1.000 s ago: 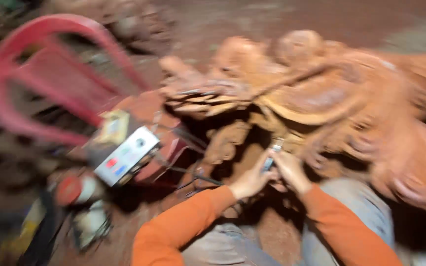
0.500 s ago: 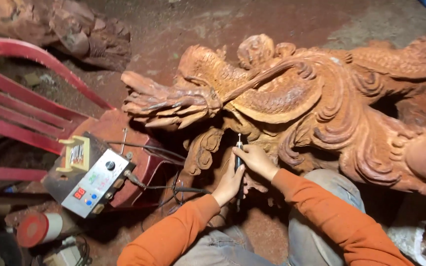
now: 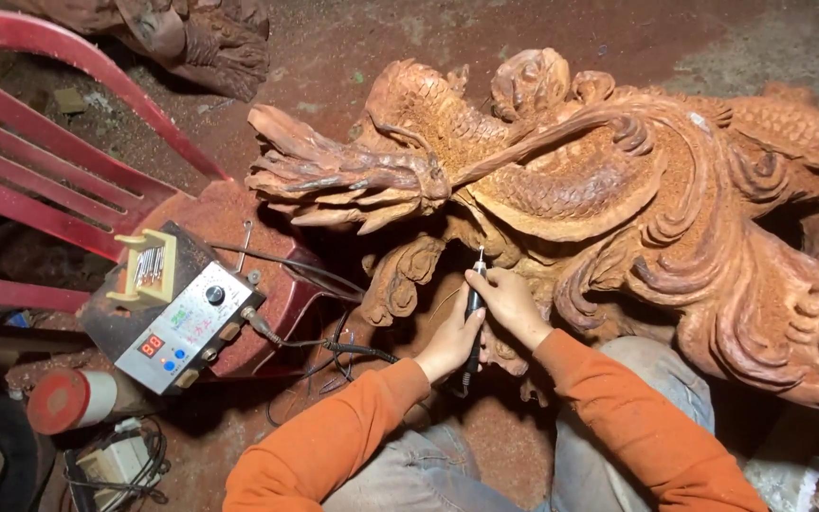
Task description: Using a rotary power tool to carve intricate details and textures into a large wooden dragon sculpture.
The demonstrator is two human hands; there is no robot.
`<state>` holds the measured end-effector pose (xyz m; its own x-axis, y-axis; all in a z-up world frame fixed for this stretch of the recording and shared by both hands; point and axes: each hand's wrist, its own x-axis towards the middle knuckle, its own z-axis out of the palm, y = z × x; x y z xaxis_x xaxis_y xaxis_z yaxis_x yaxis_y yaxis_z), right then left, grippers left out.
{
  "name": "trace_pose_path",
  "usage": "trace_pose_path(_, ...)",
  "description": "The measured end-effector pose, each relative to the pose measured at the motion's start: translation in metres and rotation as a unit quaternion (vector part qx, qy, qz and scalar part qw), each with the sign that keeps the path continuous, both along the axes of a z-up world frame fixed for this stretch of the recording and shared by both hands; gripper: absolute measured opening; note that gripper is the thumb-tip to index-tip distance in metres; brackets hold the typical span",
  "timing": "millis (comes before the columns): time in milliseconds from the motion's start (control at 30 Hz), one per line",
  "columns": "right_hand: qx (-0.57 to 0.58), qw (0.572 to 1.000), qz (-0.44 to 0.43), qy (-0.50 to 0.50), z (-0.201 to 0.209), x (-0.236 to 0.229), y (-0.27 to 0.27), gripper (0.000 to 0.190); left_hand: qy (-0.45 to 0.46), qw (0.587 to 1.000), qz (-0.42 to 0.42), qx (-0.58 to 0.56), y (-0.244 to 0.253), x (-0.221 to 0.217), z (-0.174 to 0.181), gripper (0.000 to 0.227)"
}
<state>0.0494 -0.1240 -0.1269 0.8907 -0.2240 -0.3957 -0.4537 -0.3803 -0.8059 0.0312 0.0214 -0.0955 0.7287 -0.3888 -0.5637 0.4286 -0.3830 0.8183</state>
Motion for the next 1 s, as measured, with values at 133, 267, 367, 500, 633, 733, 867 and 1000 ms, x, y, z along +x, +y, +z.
trace_pose_path(133, -0.001, 1.0, 0.005, -0.004, 0.001, 0.0, 0.0, 0.052, 0.017, 1.0, 0.019, -0.01, -0.001, 0.0, -0.001, 0.064)
trace_pose_path(267, -0.026, 0.999, 0.031, -0.008, 0.0, 0.0, -0.001, 0.055, 0.032, 0.999, 0.028, -0.017, 0.001, -0.002, -0.002, 0.063)
trace_pose_path(367, -0.016, 0.999, 0.021, -0.018, -0.009, 0.002, -0.001, 0.055, 0.02, 0.999, 0.036, -0.026, -0.003, -0.002, -0.001, 0.064)
trace_pose_path(500, -0.015, 1.0, 0.016, -0.012, -0.01, 0.003, 0.0, 0.055, 0.025, 0.999, 0.036, -0.027, -0.002, 0.001, -0.004, 0.064)
trace_pose_path(633, -0.027, 0.999, 0.03, -0.005, -0.01, 0.004, 0.0, 0.058, 0.034, 0.998, 0.035, -0.027, -0.002, 0.0, -0.01, 0.064)
trace_pose_path(733, -0.04, 0.999, 0.033, 0.002, -0.005, 0.003, 0.0, 0.059, 0.041, 0.998, 0.038, -0.029, -0.003, 0.0, -0.007, 0.065)
trace_pose_path(867, -0.074, 0.995, 0.051, 0.031, -0.023, 0.008, -0.001, 0.062, 0.058, 0.996, 0.059, -0.042, -0.007, -0.001, -0.002, 0.062)
trace_pose_path(1000, -0.062, 0.997, 0.046, 0.027, -0.02, 0.008, -0.002, 0.062, 0.051, 0.997, 0.049, -0.04, -0.009, 0.002, -0.003, 0.064)
